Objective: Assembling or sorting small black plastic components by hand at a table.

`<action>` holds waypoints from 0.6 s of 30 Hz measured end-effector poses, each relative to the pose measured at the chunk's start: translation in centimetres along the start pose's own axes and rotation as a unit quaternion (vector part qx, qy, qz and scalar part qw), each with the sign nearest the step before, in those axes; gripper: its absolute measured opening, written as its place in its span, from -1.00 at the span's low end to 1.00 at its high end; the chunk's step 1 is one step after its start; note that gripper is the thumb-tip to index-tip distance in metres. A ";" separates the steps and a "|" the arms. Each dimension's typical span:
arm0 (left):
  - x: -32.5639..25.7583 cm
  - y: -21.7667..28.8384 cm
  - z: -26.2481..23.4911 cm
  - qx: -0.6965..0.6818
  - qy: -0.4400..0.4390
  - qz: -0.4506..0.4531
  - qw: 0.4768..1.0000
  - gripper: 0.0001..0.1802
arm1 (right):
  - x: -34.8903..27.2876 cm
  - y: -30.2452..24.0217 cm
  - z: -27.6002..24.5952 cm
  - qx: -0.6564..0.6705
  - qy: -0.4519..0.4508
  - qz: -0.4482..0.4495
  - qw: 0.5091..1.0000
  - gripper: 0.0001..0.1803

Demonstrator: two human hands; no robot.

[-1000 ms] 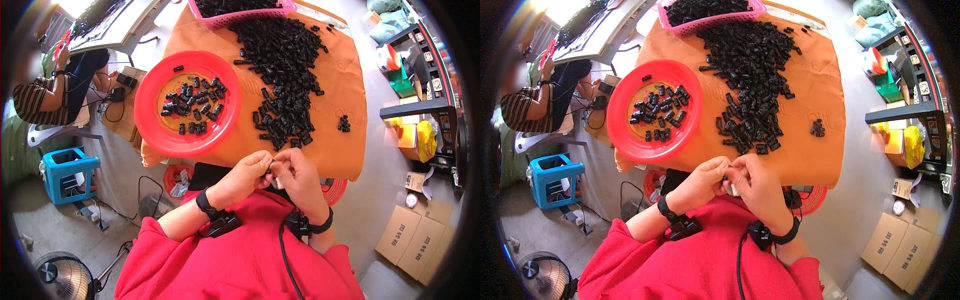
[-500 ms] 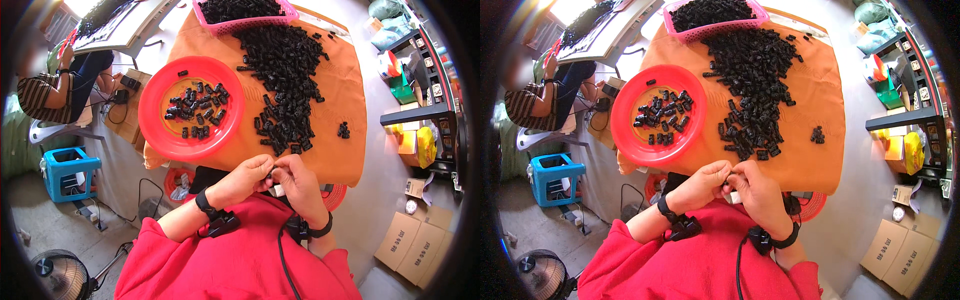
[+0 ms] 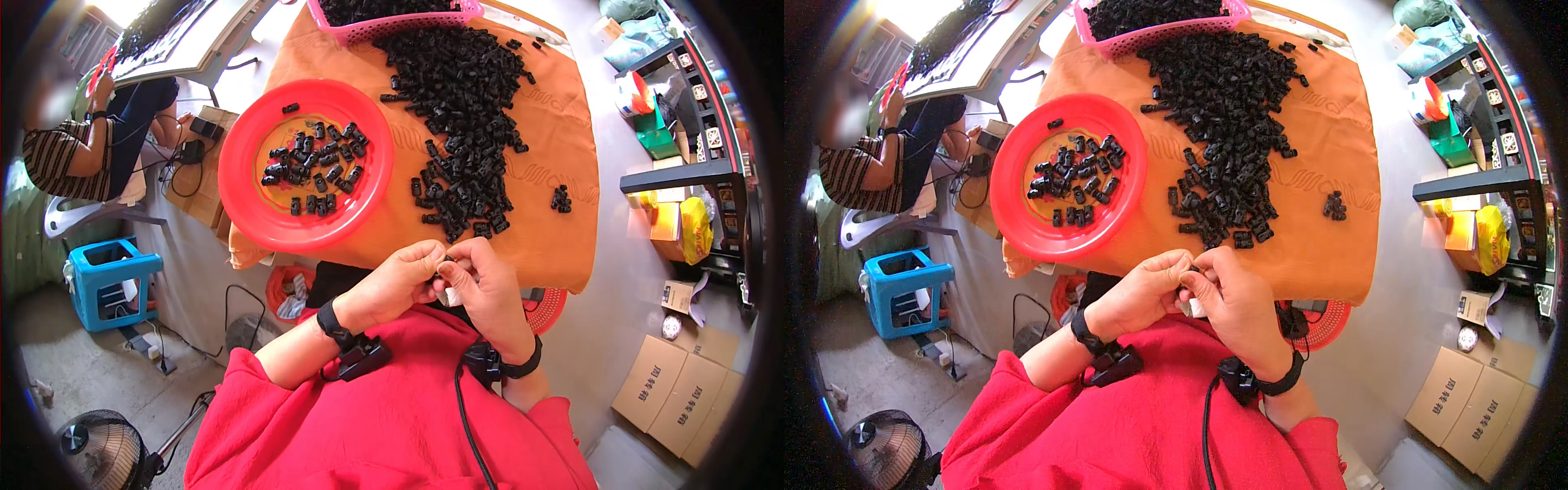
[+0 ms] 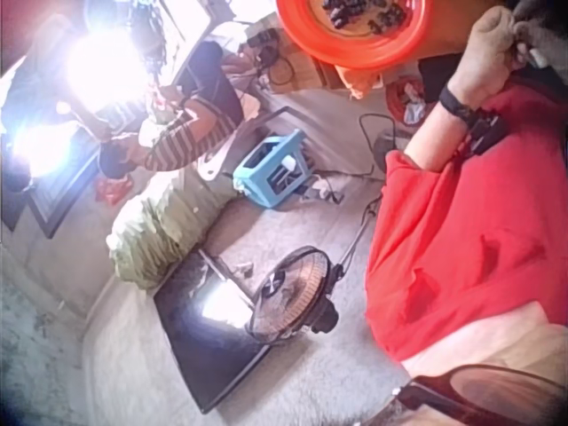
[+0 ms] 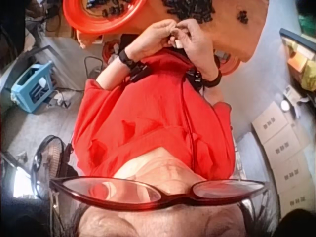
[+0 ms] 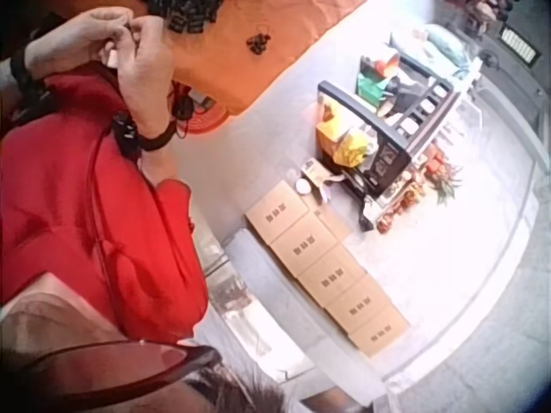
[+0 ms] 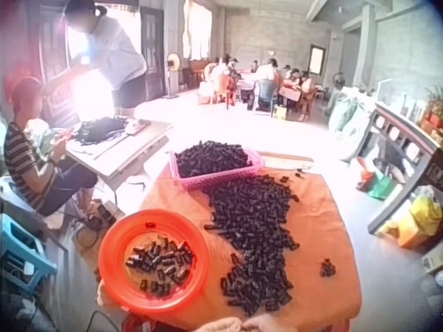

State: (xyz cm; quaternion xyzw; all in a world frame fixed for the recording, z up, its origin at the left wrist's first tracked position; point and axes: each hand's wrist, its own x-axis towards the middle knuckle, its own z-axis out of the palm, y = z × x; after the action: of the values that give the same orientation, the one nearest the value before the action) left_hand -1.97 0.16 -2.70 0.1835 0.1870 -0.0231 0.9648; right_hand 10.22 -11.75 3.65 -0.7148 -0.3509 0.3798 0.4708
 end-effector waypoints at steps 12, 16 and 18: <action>-2.2 6.3 -0.2 0.614 0.304 0.367 0.630 -0.89 | 0.4 2.3 -2.0 -0.024 0.138 0.030 0.990 -0.82; -2.6 9.0 -0.2 0.645 0.417 0.372 0.521 -0.84 | 0.5 2.9 -2.4 -0.023 0.154 0.030 0.987 -0.82; -2.6 9.6 -1.5 0.672 0.426 0.369 0.480 -0.81 | 0.7 2.8 -2.5 -0.045 0.161 0.012 0.986 -0.82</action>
State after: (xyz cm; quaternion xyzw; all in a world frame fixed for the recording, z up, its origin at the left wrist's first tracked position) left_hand -3.84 9.54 0.31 0.8155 0.4174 0.2973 0.2689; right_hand 13.12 -13.07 1.51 -0.7911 -0.2786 0.2493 0.4842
